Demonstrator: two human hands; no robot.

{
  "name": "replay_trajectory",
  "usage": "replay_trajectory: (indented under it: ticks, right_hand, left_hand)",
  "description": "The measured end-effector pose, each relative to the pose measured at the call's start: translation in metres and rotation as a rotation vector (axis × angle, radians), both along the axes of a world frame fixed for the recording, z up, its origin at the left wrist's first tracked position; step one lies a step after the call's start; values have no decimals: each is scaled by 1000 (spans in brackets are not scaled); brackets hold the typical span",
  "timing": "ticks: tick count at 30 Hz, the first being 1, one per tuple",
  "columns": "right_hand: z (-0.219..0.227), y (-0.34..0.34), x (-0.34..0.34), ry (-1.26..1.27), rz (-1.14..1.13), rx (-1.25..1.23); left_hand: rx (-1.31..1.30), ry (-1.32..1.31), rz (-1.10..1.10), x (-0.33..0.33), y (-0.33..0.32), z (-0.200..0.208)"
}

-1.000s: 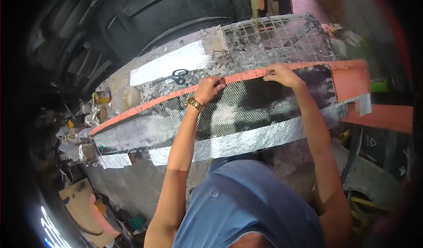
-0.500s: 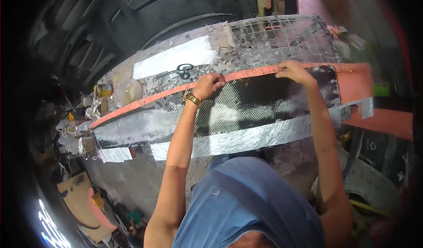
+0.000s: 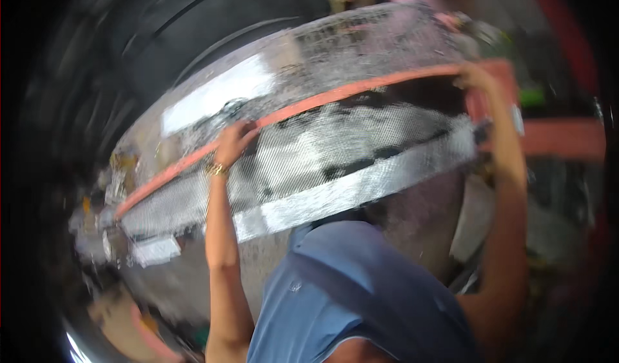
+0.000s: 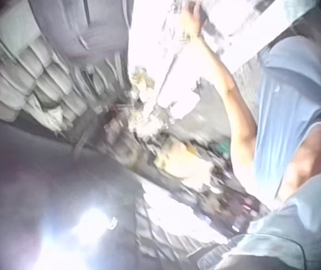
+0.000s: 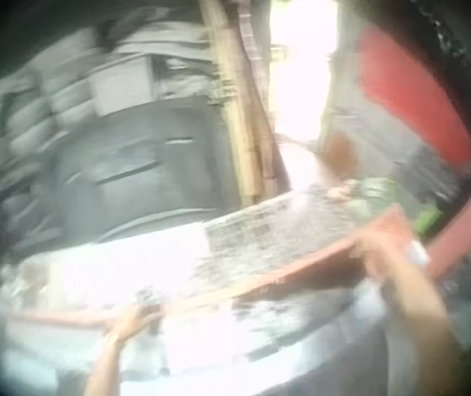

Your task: The person applies a carbon fiber mesh onto a car part, smoothing the surface by hand and then using a blue roller tool to secure it.

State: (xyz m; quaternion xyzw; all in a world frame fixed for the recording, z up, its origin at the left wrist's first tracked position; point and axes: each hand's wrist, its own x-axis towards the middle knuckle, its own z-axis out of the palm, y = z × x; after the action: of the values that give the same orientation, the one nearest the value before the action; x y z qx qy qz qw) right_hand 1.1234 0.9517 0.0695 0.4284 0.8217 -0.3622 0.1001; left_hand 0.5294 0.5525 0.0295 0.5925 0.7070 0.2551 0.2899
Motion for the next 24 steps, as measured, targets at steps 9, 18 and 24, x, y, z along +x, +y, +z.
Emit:
replay_trajectory:
  ticks: [9,18,24]
  right_hand:
    - [-65,-24,87,322,-497,-224]
    - [-15,-68,49,410,-695,-466]
    - [64,-81,55,362,-631,-110]
  left_hand:
    - [404,153,596,-42,-128,26]
    - [178,487,659,-49,-222,-49]
    - [18,651,573,-32,-211,-72]
